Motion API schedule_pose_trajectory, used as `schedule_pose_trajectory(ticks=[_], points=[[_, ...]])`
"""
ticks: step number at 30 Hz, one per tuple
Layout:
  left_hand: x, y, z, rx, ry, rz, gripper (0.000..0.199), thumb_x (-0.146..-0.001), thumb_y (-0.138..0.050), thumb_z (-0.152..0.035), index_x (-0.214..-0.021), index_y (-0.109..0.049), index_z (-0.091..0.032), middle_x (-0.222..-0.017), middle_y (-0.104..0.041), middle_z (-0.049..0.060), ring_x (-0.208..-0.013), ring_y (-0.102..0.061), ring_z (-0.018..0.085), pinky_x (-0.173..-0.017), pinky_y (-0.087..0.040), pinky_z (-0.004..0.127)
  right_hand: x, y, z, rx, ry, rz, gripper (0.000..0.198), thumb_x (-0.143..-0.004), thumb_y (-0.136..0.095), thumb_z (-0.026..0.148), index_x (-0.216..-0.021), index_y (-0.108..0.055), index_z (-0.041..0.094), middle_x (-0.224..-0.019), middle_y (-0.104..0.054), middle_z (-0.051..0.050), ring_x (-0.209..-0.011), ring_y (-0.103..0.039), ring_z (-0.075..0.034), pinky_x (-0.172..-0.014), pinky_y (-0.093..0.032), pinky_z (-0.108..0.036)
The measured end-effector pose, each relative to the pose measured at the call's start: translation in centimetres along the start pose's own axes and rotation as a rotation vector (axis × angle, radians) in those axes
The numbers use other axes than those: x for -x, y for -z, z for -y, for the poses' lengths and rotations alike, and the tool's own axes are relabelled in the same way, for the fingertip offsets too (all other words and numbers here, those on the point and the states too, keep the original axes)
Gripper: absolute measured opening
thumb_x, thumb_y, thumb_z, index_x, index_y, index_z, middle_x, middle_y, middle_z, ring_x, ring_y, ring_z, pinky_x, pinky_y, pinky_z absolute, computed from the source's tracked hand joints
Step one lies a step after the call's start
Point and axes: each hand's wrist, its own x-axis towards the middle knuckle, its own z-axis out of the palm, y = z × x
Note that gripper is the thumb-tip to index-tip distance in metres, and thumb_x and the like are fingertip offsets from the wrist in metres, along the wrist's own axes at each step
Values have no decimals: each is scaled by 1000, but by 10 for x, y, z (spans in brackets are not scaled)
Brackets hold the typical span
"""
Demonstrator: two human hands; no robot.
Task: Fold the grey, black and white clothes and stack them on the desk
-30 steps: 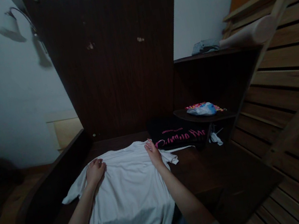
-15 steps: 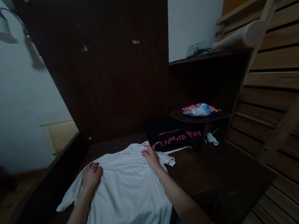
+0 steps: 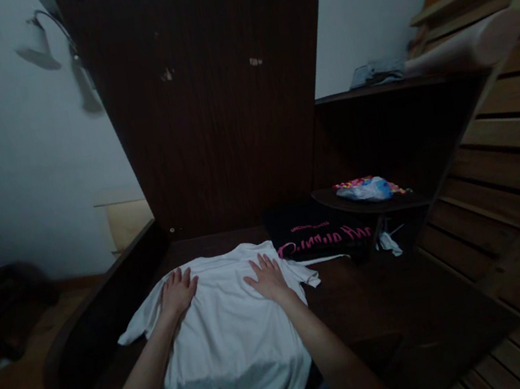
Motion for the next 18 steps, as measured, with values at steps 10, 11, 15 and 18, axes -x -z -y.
schedule_pose_trajectory(ticks=[10, 11, 15, 18], points=[[2, 3, -1, -14, -12, -10, 49, -87, -28, -39, -127, -41, -12, -134, -37, 18, -124, -31, 32, -96, -28, 41, -2, -3, -2, 52, -1, -9, 61, -85, -23, 55, -136, -25, 21, -145, -14, -9, -133, -7, -22, -104, -5, -38], [1, 2, -1, -10, -14, -9, 49, -87, -29, -38, -127, -41, -13, -134, -37, 18, -124, -31, 32, -96, -28, 41, -2, -4, -2, 51, -1, -10, 61, -85, -23, 55, -136, -25, 21, -145, -14, -9, -133, -7, -23, -104, -5, -39], [0, 2, -1, 13, -30, 8, 47, -88, -29, -37, -127, -40, -13, -134, -37, 16, -124, -31, 31, -97, -27, 40, -4, -5, -3, 36, -1, -13, 60, -85, -25, 54, -135, -27, 21, -145, -15, -8, -133, -8, -23, -105, -6, -40], [-2, 2, 0, 29, -41, 23, 47, -88, -29, -36, -128, -40, -14, -135, -37, 15, -125, -30, 30, -98, -27, 39, -4, -5, -3, 16, 1, -23, 59, -85, -27, 53, -135, -28, 21, -145, -16, -9, -133, -9, -22, -105, -6, -40]])
